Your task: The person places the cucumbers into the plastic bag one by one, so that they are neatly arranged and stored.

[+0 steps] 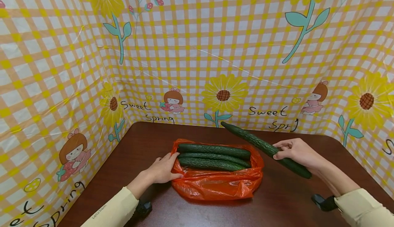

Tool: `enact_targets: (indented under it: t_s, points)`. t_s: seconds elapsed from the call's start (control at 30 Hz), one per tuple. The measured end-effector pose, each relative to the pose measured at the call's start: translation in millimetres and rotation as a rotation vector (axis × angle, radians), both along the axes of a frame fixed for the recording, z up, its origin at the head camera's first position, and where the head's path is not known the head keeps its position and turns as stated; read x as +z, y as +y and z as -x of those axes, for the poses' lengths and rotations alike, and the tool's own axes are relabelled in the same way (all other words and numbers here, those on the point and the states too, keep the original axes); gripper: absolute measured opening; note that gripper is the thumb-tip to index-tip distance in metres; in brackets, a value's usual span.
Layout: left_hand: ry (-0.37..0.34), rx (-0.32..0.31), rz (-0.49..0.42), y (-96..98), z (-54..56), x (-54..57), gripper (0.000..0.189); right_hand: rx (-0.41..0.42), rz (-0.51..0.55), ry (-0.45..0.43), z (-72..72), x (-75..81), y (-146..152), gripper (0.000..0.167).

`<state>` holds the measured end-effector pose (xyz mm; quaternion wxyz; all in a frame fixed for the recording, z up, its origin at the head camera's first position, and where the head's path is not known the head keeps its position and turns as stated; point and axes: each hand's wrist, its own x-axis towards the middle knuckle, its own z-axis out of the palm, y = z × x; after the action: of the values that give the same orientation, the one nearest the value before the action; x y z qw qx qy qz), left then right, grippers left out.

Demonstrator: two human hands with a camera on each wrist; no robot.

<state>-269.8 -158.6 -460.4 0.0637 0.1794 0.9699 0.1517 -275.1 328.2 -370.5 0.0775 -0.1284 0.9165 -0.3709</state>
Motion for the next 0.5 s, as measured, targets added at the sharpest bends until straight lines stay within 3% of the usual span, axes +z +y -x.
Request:
enact_targets:
  t_s: [0.17, 0.5]
  points:
    - [-0.007, 0.000, -0.001, -0.1, 0.4, -0.2, 0.090, 0.070, 0.014, 0.020, 4.9, 2.3, -10, 0.054]
    - [-0.014, 0.004, -0.009, -0.6, 2.4, -1.5, 0.092, 0.147, -0.009, -0.039, 17.1, 3.1, -33, 0.050]
